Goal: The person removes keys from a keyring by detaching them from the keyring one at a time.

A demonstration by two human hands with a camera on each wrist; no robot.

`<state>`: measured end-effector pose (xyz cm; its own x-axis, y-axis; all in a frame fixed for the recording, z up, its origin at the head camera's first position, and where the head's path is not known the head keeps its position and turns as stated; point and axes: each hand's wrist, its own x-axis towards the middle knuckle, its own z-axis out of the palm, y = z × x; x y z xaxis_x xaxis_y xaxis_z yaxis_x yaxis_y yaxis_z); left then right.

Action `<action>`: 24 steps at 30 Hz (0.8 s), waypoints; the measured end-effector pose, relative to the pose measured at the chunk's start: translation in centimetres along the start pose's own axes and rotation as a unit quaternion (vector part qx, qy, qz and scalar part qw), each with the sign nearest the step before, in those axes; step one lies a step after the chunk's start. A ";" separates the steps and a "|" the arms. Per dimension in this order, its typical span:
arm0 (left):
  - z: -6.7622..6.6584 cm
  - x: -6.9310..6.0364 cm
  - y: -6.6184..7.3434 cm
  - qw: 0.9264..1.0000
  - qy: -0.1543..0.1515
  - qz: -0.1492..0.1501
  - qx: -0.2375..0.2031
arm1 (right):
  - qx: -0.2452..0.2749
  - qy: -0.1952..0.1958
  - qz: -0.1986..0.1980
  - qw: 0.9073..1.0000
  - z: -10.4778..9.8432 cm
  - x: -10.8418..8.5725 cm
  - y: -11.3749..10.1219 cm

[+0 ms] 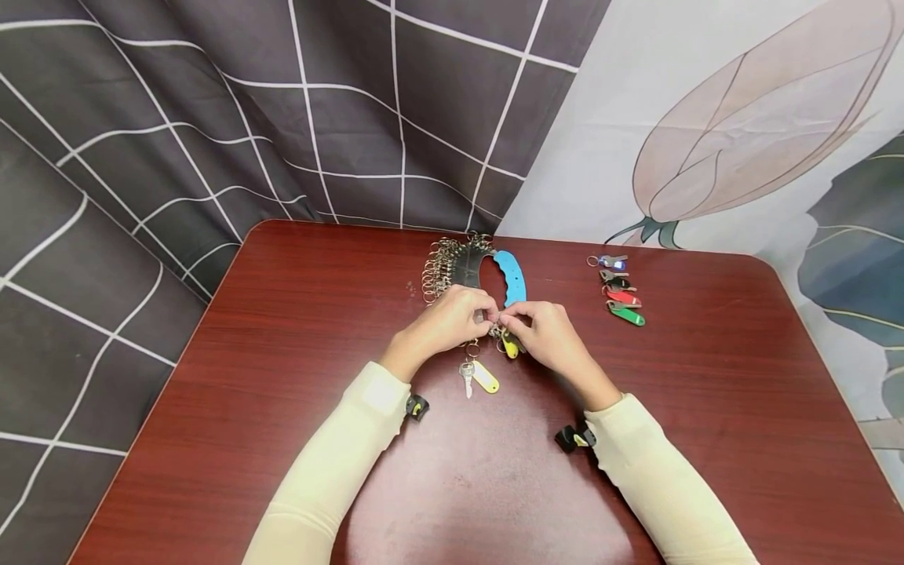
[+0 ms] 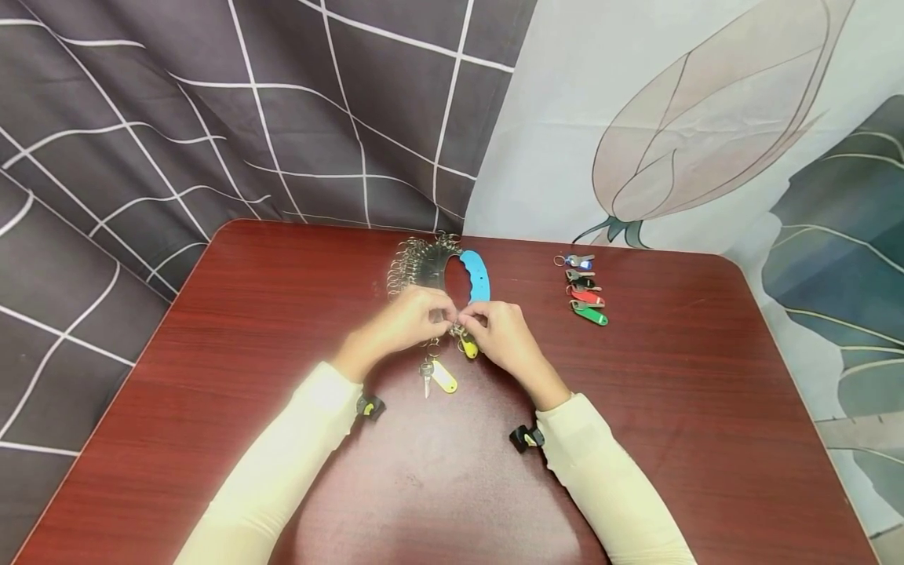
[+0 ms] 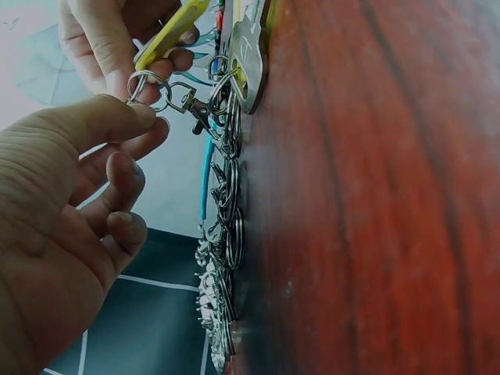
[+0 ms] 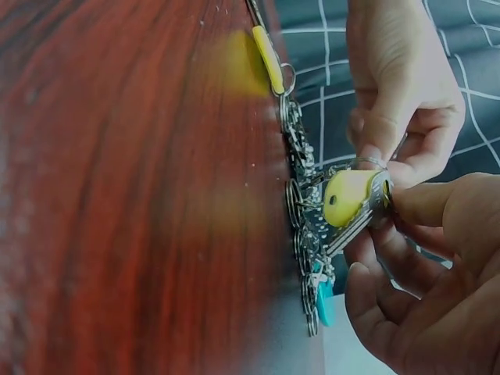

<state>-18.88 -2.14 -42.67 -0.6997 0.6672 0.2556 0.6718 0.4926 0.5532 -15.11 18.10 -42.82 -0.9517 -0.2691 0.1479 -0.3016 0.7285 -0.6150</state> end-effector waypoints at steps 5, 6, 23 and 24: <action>0.1 0.1 0.1 0.999 -0.003 -0.040 -0.009 | 0.001 0.003 0.003 1.000 0.0 0.1 0.1; 0.1 0.1 0.1 0.999 -0.007 -0.047 -0.010 | 0.001 0.003 0.004 1.000 0.0 0.1 0.1; 0.7 0.1 -0.1 0.999 -0.003 -0.045 -0.021 | 0.002 -0.001 0.012 1.000 0.1 0.1 0.2; 0.7 0.1 -0.1 0.999 -0.002 -0.045 -0.017 | 0.001 -0.001 0.013 1.000 0.1 0.1 0.2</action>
<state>-18.84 -1.71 -43.27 -0.7560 0.6229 0.2012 0.5974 0.5310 0.6010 -15.26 18.13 -43.03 -0.9594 -0.2505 0.1300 -0.2757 0.7339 -0.6208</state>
